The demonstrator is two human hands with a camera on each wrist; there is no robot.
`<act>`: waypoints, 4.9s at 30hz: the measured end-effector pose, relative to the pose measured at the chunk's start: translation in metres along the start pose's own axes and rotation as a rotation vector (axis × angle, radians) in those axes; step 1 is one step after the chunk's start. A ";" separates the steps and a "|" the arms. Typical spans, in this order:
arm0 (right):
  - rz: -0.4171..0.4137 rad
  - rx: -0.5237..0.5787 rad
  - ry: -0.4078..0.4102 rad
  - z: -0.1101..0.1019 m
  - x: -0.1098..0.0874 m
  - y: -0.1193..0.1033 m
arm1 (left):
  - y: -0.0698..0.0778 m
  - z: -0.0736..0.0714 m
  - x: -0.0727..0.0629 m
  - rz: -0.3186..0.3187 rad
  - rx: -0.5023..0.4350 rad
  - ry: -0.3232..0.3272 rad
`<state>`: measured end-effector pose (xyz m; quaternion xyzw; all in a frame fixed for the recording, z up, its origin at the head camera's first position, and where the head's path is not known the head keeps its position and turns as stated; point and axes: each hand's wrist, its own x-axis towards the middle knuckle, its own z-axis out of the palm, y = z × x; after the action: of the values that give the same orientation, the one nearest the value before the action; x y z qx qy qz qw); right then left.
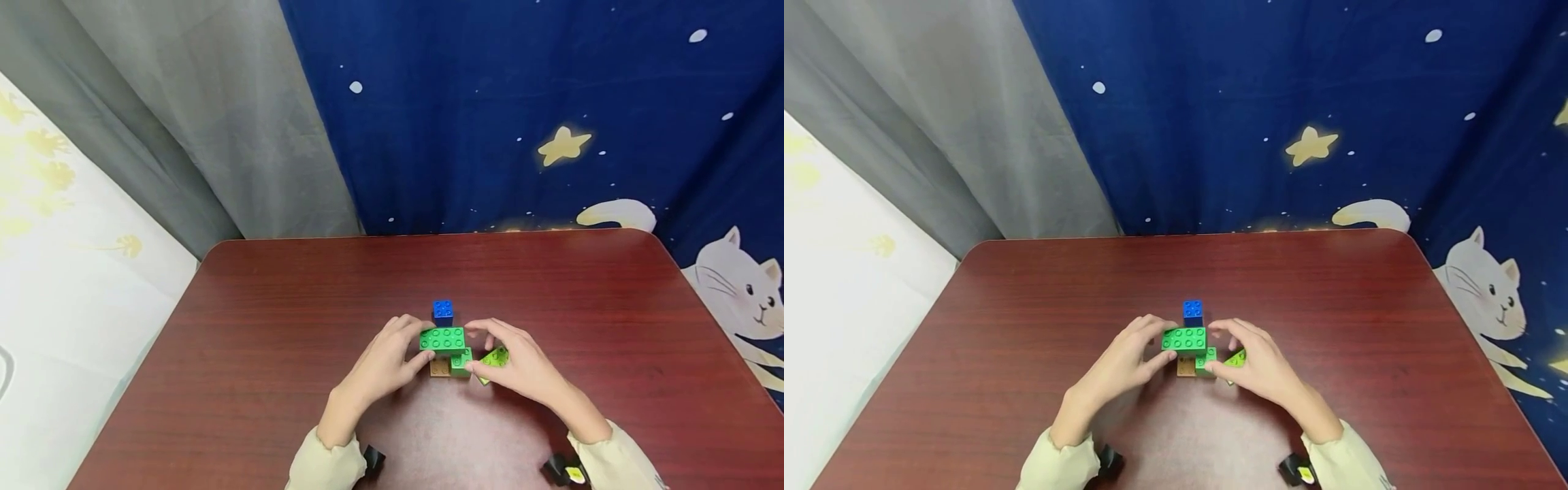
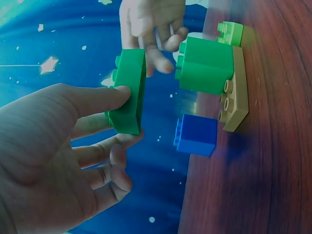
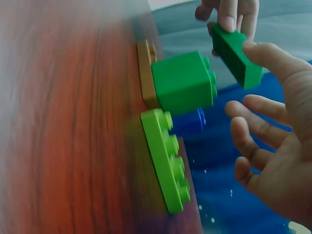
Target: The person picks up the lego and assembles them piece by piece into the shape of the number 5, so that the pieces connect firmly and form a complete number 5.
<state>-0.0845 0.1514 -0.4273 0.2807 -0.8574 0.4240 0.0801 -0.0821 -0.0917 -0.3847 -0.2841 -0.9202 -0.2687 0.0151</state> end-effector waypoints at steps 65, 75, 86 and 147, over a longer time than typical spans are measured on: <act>-0.056 0.033 -0.058 -0.001 0.000 0.003 | 0.000 0.011 0.002 0.018 0.033 -0.073; -0.081 0.035 -0.065 0.003 0.003 0.006 | -0.006 0.011 0.000 0.043 0.070 -0.057; -0.105 -0.036 -0.037 -0.004 0.002 0.008 | -0.003 0.015 0.009 0.050 0.090 -0.077; -0.025 0.002 -0.097 -0.001 0.003 0.006 | -0.006 0.016 0.008 0.012 0.011 -0.075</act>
<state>-0.0898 0.1536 -0.4296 0.3117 -0.8563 0.4095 0.0434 -0.0900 -0.0840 -0.4000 -0.2993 -0.9200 -0.2526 -0.0161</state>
